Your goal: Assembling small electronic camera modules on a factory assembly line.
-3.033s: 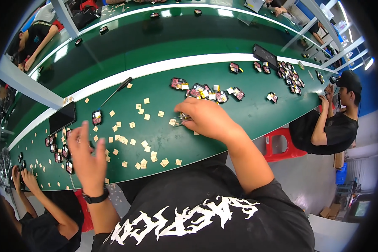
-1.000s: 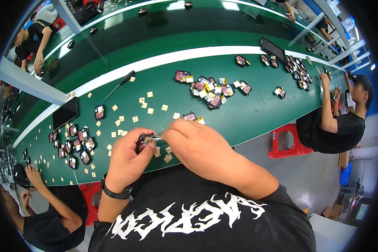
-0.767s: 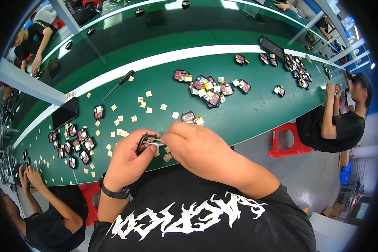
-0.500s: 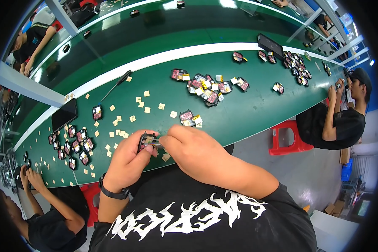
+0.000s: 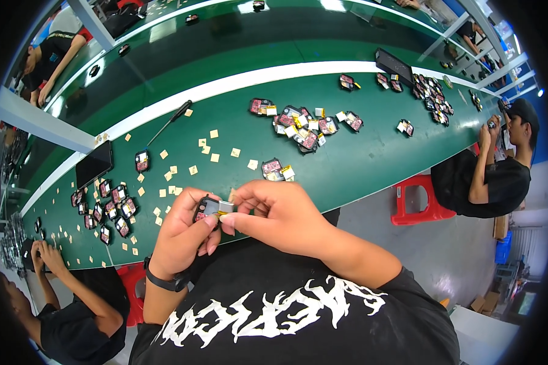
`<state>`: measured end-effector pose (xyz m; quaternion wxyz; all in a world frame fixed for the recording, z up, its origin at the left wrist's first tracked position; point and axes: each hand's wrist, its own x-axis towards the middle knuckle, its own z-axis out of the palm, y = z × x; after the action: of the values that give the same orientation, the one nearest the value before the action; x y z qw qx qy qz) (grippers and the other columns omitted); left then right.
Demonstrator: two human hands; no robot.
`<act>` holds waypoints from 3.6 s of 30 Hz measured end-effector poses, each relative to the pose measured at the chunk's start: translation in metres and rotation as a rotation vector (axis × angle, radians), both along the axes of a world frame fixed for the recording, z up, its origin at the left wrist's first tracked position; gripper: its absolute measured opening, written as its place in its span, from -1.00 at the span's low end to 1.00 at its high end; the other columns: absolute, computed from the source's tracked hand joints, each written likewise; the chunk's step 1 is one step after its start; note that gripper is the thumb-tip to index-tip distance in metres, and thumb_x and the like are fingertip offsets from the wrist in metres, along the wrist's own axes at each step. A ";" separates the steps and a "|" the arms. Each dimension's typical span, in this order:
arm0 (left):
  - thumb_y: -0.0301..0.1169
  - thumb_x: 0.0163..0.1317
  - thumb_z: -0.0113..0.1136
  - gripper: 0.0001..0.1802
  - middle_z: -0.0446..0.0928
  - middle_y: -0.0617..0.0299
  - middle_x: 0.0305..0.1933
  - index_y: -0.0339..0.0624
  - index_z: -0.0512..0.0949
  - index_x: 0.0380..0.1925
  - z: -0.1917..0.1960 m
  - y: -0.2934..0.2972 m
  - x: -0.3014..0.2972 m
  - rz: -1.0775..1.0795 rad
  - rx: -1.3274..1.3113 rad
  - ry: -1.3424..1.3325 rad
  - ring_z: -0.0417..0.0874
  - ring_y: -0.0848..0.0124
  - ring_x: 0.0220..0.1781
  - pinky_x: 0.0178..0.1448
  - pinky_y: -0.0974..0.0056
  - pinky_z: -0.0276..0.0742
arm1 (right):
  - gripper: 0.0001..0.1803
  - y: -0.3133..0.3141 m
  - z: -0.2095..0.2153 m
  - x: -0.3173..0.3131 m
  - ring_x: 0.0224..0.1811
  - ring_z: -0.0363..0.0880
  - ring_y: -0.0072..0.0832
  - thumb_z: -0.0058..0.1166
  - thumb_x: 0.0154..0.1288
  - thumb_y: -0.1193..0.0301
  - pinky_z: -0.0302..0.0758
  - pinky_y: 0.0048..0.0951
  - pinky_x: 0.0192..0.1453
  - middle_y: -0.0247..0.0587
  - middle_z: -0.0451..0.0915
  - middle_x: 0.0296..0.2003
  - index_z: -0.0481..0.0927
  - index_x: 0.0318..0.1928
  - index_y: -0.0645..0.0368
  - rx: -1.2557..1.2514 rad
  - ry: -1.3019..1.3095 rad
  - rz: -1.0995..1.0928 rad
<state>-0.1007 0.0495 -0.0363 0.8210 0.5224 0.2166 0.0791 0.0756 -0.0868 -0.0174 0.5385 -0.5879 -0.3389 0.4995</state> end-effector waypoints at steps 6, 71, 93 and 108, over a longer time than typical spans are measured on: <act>-0.59 0.45 -0.02 -0.78 0.62 0.18 -0.31 -0.29 0.38 0.06 -0.003 -0.007 0.003 0.022 0.142 0.027 0.49 0.61 -0.50 -0.42 0.42 0.43 | -0.85 0.006 -0.003 -0.004 -0.45 0.49 -0.86 0.30 0.37 0.55 0.35 -0.73 -0.42 -0.37 0.72 -0.39 0.64 -0.10 0.31 -0.019 0.035 -0.019; -0.45 0.34 0.26 -0.60 0.56 -0.11 0.07 -0.37 0.54 0.15 -0.035 0.120 -0.120 0.854 1.673 0.821 0.60 -0.08 0.08 0.17 0.01 0.53 | -0.43 -0.002 -0.039 0.044 -0.16 0.68 -0.09 0.35 0.20 0.22 0.65 -0.13 -0.10 -0.15 0.55 -0.06 0.56 0.21 0.09 -0.108 -1.101 -0.024; -0.57 0.46 0.17 -0.71 0.64 0.02 -0.06 -0.40 0.45 0.12 -0.015 -0.002 0.015 0.358 -0.010 -0.125 0.79 0.32 -0.17 -0.08 0.36 0.77 | -0.70 0.000 0.000 -0.001 -0.47 0.49 -0.62 0.03 0.60 0.32 0.41 -0.49 -0.39 -0.37 0.60 -0.43 0.65 -0.27 0.24 -0.124 -0.073 -0.040; -0.54 0.48 0.15 -0.64 0.67 0.12 -0.05 -0.47 0.54 0.21 -0.014 -0.018 0.014 0.334 0.853 0.029 0.75 0.44 -0.08 0.01 0.38 0.64 | -0.86 0.013 -0.011 -0.019 -0.58 0.44 -0.67 -0.02 0.58 0.42 0.36 -0.55 -0.52 -0.21 0.68 -0.38 0.39 -0.07 0.24 -0.152 0.244 -0.069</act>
<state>-0.0869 0.0318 -0.0504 0.5052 0.7727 0.2575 0.2851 0.0561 -0.0737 -0.0286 0.5467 -0.5732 -0.2117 0.5725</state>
